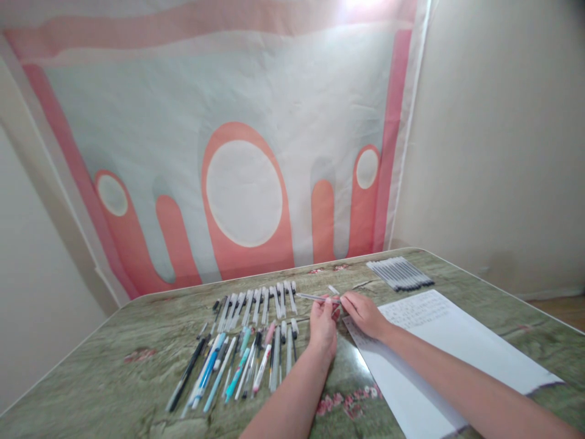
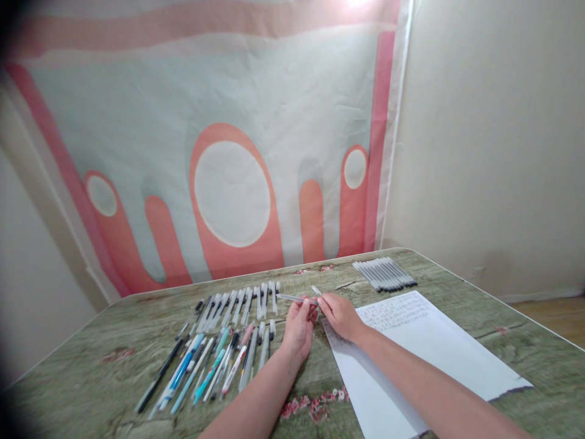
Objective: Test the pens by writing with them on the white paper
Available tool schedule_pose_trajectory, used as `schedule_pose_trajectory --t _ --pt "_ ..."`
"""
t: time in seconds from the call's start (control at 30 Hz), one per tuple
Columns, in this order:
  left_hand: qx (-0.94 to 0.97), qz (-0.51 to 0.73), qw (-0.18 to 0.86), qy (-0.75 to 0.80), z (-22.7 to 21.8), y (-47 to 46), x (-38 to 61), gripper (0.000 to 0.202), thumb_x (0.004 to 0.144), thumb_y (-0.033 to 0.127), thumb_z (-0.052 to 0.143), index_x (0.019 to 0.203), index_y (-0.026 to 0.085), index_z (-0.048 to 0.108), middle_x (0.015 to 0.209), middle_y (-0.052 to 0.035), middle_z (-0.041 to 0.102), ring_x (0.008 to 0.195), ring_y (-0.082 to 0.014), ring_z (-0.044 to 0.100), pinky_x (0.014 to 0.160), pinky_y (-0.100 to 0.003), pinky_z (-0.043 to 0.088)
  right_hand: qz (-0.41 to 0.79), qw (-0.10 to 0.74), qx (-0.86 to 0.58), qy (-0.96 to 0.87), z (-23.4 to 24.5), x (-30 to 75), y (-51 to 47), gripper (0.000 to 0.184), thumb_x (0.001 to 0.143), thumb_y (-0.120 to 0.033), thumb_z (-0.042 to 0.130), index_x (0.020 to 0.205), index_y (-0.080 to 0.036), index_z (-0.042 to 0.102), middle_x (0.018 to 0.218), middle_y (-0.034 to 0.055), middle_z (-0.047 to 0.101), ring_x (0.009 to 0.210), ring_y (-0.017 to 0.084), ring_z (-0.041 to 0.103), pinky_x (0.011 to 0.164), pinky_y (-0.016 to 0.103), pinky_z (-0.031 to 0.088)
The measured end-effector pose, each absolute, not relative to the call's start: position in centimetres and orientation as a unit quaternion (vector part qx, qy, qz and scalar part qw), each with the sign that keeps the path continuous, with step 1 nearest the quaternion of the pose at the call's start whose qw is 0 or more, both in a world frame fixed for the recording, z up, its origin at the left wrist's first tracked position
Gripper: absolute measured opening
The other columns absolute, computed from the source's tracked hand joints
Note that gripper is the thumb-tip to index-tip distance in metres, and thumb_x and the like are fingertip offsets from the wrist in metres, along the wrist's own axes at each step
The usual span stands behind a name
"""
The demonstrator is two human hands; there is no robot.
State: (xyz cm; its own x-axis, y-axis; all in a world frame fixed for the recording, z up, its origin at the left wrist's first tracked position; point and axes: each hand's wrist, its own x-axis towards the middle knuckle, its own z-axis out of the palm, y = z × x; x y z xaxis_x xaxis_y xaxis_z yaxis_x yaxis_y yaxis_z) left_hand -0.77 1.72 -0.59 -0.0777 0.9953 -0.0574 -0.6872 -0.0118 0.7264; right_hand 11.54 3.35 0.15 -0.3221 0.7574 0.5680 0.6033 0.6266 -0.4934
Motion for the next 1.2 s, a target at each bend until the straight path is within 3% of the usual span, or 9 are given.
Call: schedule_pose_trajectory --t 0.2,0.4,0.6,1.2 --pt "0.253 0.674 0.624 0.305 -0.61 1.75 -0.75 0.029 0.067 0.030 0.065 0.086 0.016 0.048 0.083 -0.0050 0.063 0.074 -0.0127 0.059 0.070 -0.025 0.040 0.105 0.408 -0.409 -0.810 0.31 11.67 3.20 0.021 0.087 -0.034 0.037 0.082 -0.020 0.052 0.073 0.0019 0.056 0.067 0.015 0.051 0.063 0.026 0.039" --pt "0.257 0.665 0.629 0.310 -0.92 1.88 -0.83 0.031 0.066 0.031 0.066 0.087 0.017 0.049 0.082 -0.0045 0.063 0.075 -0.0132 0.059 0.071 -0.026 0.041 0.119 0.389 -0.419 -0.811 0.05 11.63 3.32 0.031 0.090 -0.032 0.029 0.069 -0.020 0.050 0.063 0.0003 0.054 0.061 0.014 0.051 0.060 0.025 0.038" --pt "0.254 0.675 0.625 0.300 -0.90 1.91 -0.66 0.030 0.066 0.031 0.066 0.086 0.016 0.049 0.082 -0.0044 0.063 0.075 -0.0128 0.059 0.072 -0.026 0.041 0.115 0.410 -0.412 -0.805 0.31 11.75 3.25 0.021 0.087 -0.034 0.037 0.081 -0.019 0.052 0.072 0.0016 0.057 0.067 0.015 0.052 0.063 0.026 0.039" --pt "0.271 0.659 0.627 0.315 -0.96 2.17 -0.82 0.032 0.066 0.031 0.066 0.087 0.017 0.047 0.082 -0.0031 0.063 0.073 -0.0121 0.058 0.071 -0.026 0.040 0.097 0.378 -0.423 -0.818 0.15 11.58 3.32 0.031 0.090 -0.034 0.026 0.074 -0.020 0.048 0.069 0.0021 0.055 0.065 0.014 0.051 0.062 0.025 0.038"
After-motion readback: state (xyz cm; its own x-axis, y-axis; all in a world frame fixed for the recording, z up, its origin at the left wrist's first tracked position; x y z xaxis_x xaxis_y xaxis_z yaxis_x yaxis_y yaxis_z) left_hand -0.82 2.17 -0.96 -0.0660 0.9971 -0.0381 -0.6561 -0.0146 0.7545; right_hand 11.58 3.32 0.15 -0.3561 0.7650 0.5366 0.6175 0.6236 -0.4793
